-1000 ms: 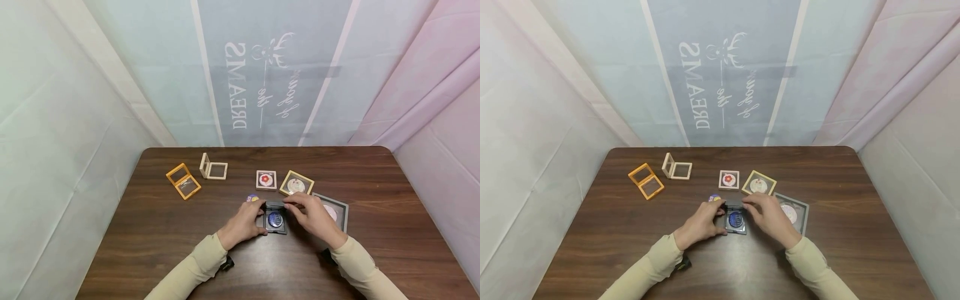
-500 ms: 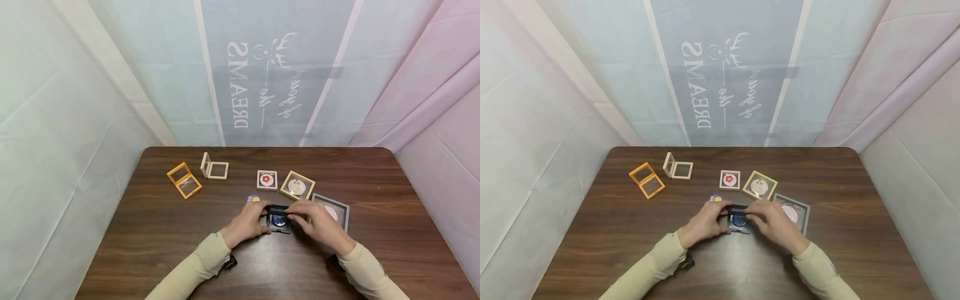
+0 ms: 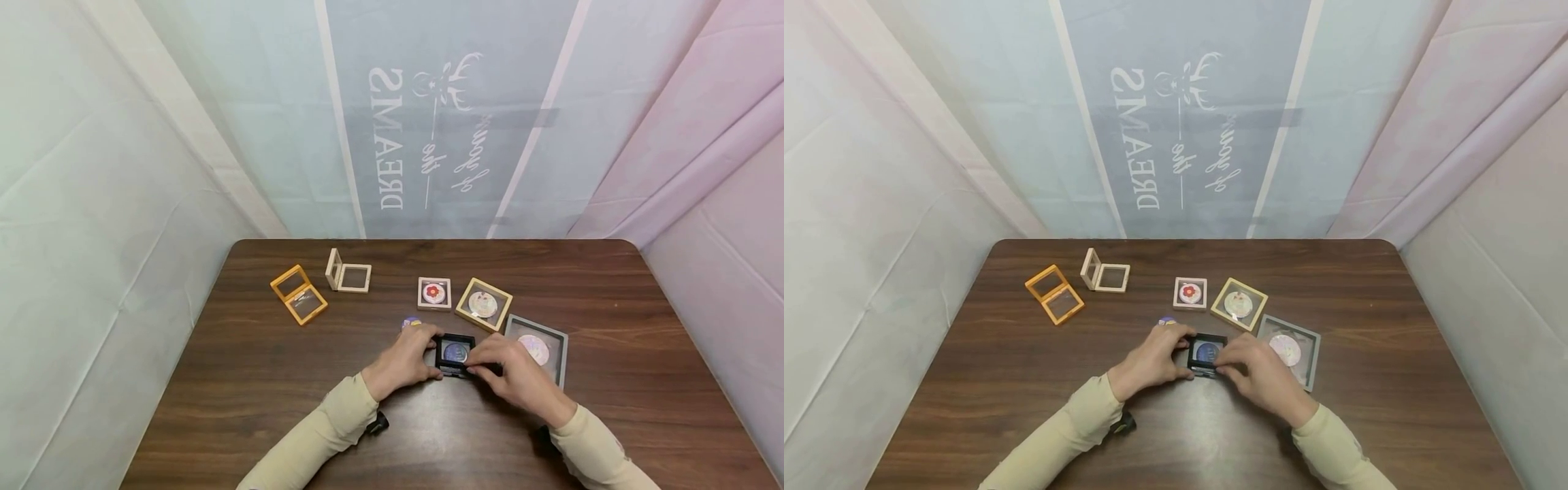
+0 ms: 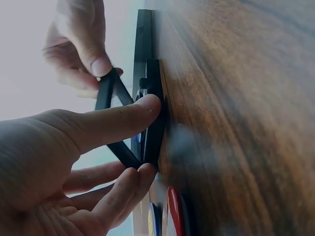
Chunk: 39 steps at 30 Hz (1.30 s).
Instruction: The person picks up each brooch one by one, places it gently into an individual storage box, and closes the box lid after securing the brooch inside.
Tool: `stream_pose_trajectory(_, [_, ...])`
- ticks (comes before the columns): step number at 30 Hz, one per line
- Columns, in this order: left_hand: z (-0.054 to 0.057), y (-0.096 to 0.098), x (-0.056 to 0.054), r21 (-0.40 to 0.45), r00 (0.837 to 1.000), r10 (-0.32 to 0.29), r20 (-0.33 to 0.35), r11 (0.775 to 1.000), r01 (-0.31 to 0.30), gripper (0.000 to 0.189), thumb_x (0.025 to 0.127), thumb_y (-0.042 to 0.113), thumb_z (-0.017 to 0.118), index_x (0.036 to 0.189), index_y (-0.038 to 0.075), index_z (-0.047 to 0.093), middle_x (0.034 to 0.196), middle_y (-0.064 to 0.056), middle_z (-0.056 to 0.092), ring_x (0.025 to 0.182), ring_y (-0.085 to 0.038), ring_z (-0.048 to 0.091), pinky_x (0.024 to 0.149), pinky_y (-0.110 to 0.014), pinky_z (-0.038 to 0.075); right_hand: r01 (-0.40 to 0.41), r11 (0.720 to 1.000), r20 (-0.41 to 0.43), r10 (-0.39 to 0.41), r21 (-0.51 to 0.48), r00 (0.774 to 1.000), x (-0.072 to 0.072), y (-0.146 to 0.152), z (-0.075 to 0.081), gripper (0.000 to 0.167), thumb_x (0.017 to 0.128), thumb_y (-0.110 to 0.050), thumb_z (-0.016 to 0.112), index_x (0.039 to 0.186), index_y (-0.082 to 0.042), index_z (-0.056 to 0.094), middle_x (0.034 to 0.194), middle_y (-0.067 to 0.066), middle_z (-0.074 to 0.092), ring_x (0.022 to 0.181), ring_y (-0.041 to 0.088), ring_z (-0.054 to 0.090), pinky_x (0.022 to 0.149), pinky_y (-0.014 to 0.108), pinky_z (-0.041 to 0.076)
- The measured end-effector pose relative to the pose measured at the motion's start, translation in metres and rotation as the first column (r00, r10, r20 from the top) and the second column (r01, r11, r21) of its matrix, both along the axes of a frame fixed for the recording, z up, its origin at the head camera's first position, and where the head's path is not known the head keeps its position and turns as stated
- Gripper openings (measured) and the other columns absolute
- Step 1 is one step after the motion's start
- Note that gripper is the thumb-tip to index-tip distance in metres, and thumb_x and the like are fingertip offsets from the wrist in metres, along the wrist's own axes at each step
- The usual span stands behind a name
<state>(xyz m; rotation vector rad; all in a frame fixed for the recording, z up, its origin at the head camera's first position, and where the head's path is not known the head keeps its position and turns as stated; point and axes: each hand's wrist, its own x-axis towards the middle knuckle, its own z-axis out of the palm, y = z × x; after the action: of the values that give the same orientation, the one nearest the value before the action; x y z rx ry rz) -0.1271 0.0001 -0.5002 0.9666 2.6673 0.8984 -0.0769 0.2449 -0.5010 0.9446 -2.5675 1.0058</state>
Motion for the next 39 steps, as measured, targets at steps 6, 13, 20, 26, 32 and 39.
stream_pose_trajectory(6, [0.001,0.000,-0.001,0.000,0.999,-0.010,0.033,1.000,0.010,0.071,0.071,0.015,0.102,0.131,-0.001,0.068,0.123,-0.012,0.076,0.107,-0.018,0.073,0.093,-0.022,0.056,0.001,1.000,0.017,-0.001,0.013,1.000,0.003,-0.002,-0.004,0.023,0.079,0.002,0.091,0.091,-0.017,0.084,0.096,-0.012,0.076,0.094,0.006,0.066,0.087,0.011,0.048])
stream_pose_trajectory(13, [0.005,-0.003,0.000,-0.075,0.998,-0.059,0.037,0.995,0.061,0.070,0.079,0.020,0.098,0.137,0.000,0.065,0.127,-0.011,0.074,0.111,-0.017,0.070,0.099,-0.025,0.055,0.010,0.999,0.044,-0.012,0.048,0.999,0.004,-0.003,-0.006,0.023,0.078,0.000,0.092,0.088,-0.019,0.084,0.093,-0.015,0.076,0.092,0.005,0.065,0.082,0.023,0.055])
stream_pose_trajectory(20, [0.007,-0.004,-0.001,-0.085,0.997,-0.071,0.039,0.994,0.074,0.067,0.083,0.023,0.095,0.138,-0.001,0.065,0.128,-0.011,0.074,0.112,-0.017,0.071,0.099,-0.025,0.055,0.035,0.996,0.057,-0.040,0.086,0.998,0.004,-0.002,-0.007,0.024,0.078,0.001,0.092,0.088,-0.019,0.084,0.093,-0.013,0.078,0.091,0.006,0.069,0.081,0.031,0.059])
stream_pose_trajectory(26, [0.006,-0.003,0.000,-0.082,0.998,-0.064,0.028,0.994,0.066,0.068,0.082,0.023,0.095,0.137,-0.001,0.065,0.128,-0.012,0.075,0.111,-0.018,0.071,0.099,-0.026,0.055,0.039,0.993,0.051,-0.045,0.112,0.998,0.005,-0.003,-0.006,0.024,0.078,0.001,0.091,0.089,-0.020,0.085,0.094,-0.011,0.079,0.089,0.010,0.074,0.080,0.037,0.061])
stream_pose_trajectory(32, [0.006,0.000,0.001,-0.087,0.998,-0.065,0.013,0.994,0.066,0.067,0.082,0.022,0.095,0.137,-0.001,0.065,0.131,-0.012,0.073,0.114,-0.018,0.070,0.102,-0.026,0.054,0.053,0.990,0.058,-0.061,0.132,0.996,0.004,-0.003,-0.005,0.025,0.077,0.001,0.092,0.087,-0.020,0.085,0.091,-0.012,0.079,0.087,0.009,0.073,0.080,0.037,0.061])
stream_pose_trajectory(39, [0.006,0.006,0.002,-0.077,0.996,-0.090,-0.015,0.993,0.088,0.064,0.084,0.020,0.094,0.137,-0.002,0.065,0.135,-0.013,0.071,0.126,-0.021,0.067,0.108,-0.029,0.052,0.073,0.984,0.068,-0.085,0.162,0.994,0.006,0.000,-0.003,0.025,0.076,0.000,0.093,0.084,-0.022,0.084,0.088,-0.016,0.076,0.086,0.007,0.070,0.079,0.037,0.060])
